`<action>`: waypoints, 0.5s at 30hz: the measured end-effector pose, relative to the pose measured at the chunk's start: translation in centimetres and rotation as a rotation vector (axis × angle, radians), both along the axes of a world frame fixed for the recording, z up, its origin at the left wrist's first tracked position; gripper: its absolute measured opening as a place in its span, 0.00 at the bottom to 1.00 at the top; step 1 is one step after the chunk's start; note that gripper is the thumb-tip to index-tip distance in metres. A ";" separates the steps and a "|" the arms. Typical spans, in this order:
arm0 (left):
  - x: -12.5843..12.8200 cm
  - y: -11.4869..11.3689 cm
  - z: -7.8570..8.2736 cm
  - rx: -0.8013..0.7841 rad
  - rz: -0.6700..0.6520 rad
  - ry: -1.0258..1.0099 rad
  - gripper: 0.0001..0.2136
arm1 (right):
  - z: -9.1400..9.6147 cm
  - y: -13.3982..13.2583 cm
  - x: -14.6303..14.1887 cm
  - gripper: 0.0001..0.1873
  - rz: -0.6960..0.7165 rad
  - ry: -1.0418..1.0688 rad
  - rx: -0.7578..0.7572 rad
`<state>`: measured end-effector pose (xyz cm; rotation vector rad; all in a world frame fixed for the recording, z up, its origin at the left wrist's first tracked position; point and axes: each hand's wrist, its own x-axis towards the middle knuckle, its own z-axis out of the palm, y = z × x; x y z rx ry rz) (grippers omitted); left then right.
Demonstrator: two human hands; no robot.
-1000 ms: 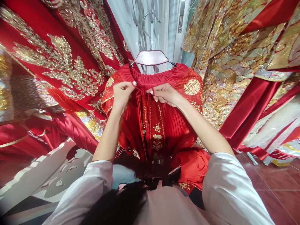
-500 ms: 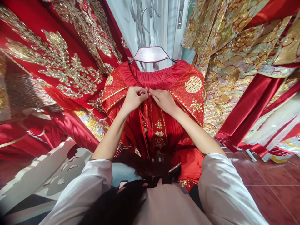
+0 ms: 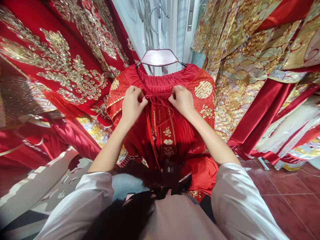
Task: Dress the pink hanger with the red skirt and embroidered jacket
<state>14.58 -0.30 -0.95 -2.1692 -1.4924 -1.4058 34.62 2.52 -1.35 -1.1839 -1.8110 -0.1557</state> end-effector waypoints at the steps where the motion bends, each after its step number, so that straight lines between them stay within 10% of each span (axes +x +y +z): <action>1: -0.1 0.2 -0.1 -0.007 -0.008 -0.020 0.03 | 0.0 0.1 0.2 0.04 0.023 0.027 -0.011; 9: 1.2 2.2 -0.1 -0.259 -0.406 -0.549 0.05 | 0.4 -0.6 -1.9 0.14 0.547 0.708 -0.462; 15: -0.7 2.2 0.3 -0.418 -0.500 -0.593 0.09 | 2.0 -1.4 -0.2 0.12 0.398 0.505 -0.449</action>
